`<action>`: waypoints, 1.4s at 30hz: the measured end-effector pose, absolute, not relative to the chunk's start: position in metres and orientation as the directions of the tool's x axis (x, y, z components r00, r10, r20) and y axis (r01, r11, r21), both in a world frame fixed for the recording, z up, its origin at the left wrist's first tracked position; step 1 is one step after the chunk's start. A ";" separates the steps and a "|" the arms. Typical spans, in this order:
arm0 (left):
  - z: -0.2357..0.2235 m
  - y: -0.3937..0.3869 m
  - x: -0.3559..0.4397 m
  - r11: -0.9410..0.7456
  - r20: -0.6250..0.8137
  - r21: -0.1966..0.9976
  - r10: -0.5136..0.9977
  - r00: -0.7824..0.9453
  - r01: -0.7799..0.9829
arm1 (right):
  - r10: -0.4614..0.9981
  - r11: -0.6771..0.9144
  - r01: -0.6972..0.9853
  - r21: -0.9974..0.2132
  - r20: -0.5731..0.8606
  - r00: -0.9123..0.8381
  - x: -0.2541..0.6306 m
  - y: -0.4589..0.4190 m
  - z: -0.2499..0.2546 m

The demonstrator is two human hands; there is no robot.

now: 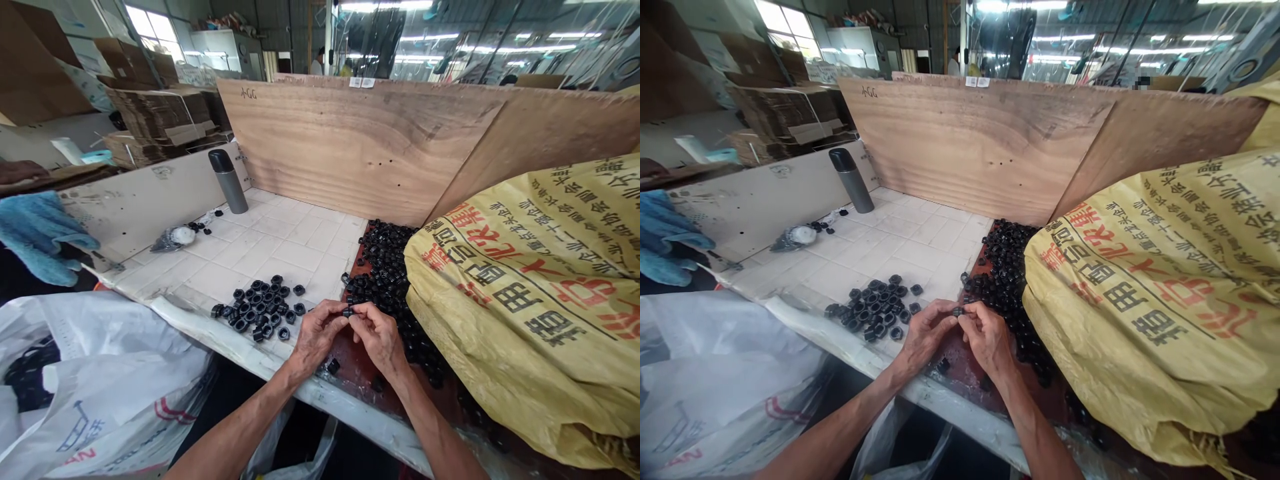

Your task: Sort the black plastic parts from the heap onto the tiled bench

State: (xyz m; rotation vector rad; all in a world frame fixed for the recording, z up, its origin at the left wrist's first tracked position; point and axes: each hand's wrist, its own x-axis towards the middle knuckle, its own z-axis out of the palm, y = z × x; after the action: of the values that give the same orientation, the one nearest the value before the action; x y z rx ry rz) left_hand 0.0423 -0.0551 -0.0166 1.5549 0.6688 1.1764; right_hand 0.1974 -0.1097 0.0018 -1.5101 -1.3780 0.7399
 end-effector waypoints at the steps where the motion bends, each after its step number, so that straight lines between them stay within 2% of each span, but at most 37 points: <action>1: -0.018 -0.055 0.042 -0.409 0.420 0.906 0.835 0.357 -0.111 | 0.973 0.034 0.361 -0.932 0.113 0.199 0.196 -0.109 0.002; 3: -0.020 -0.056 0.043 -0.524 0.509 0.849 0.777 0.370 -0.067 | 0.976 -0.030 0.272 -0.962 0.031 0.217 0.194 -0.109 0.002; 5: -0.020 -0.056 0.044 -0.513 0.498 0.856 0.779 0.382 -0.069 | 0.971 -0.071 0.263 -0.962 -0.007 0.238 0.192 -0.109 0.004; 7: -0.019 -0.056 0.044 -0.373 0.389 0.920 0.839 0.381 -0.119 | 0.968 -0.044 0.324 -0.945 0.039 0.248 0.192 -0.110 0.006; 10: -0.016 -0.055 0.044 -0.100 0.191 0.967 0.891 0.412 -0.233 | 0.964 0.089 0.425 -0.901 0.185 0.190 0.194 -0.112 0.007; 12: -0.016 -0.054 0.044 -0.063 0.170 0.966 0.886 0.432 -0.249 | 0.960 0.132 0.462 -0.877 0.228 0.159 0.195 -0.112 0.006; 14: -0.017 -0.054 0.043 -0.197 0.261 0.961 0.875 0.408 -0.193 | 0.965 0.104 0.446 -0.889 0.199 0.172 0.196 -0.110 0.003; 17: -0.018 -0.054 0.043 -0.470 0.468 0.878 0.803 0.369 -0.090 | 0.980 0.021 0.269 -0.963 0.073 0.185 0.196 -0.108 -0.001; 19: -0.016 -0.055 0.043 -0.492 0.480 0.868 0.791 0.378 -0.074 | 0.981 -0.009 0.184 -0.983 0.027 0.192 0.196 -0.107 -0.001; 21: -0.013 -0.056 0.042 -0.329 0.342 0.938 0.842 0.416 -0.106 | 0.974 0.014 0.217 -0.976 0.062 0.220 0.196 -0.107 0.000; 23: -0.010 -0.056 0.041 -0.103 0.168 0.982 0.864 0.474 -0.160 | 0.960 0.072 0.318 -0.945 0.152 0.234 0.195 -0.107 0.002; 25: -0.011 -0.056 0.041 -0.026 0.117 0.981 0.866 0.487 -0.190 | 0.952 0.100 0.377 -0.921 0.199 0.234 0.194 -0.108 0.003; 27: -0.013 -0.057 0.043 -0.185 0.234 0.971 0.870 0.435 -0.151 | 0.958 0.051 0.316 -0.947 0.136 0.253 0.193 -0.107 0.003; 29: -0.017 -0.058 0.044 -0.392 0.388 0.917 0.835 0.390 -0.072 | 0.970 -0.027 0.168 -0.985 0.015 0.243 0.192 -0.107 0.003; 30: -0.018 -0.058 0.045 -0.445 0.427 0.895 0.820 0.380 -0.045 | 0.973 -0.051 0.115 -0.992 -0.023 0.229 0.192 -0.107 0.004; 32: -0.019 -0.058 0.045 -0.393 0.387 0.917 0.841 0.378 -0.065 | 0.977 -0.035 0.135 -0.990 -0.006 0.213 0.192 -0.109 0.005; 35: -0.019 -0.057 0.044 -0.147 0.208 0.975 0.875 0.437 -0.170 | 0.966 0.063 0.320 -0.945 0.138 0.217 0.192 -0.111 0.008; 37: -0.018 -0.057 0.043 -0.150 0.207 0.976 0.874 0.439 -0.161 | 0.964 0.075 0.330 -0.941 0.153 0.218 0.191 -0.112 0.008; 39: -0.018 -0.059 0.043 -0.340 0.336 0.938 0.854 0.397 -0.064 | 0.971 0.031 0.195 -0.980 0.076 0.228 0.188 -0.112 0.007; 42: -0.017 -0.066 0.041 -0.616 0.541 0.785 0.734 0.412 0.067 | 0.977 -0.054 -0.072 -0.996 -0.068 0.201 0.186 -0.111 0.006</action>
State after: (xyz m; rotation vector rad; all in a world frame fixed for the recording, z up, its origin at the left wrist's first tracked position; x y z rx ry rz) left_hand 0.0410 -0.0656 -0.0166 1.9759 0.6785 1.2296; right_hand 0.1858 -0.1107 0.0058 -1.2945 -0.9800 1.1312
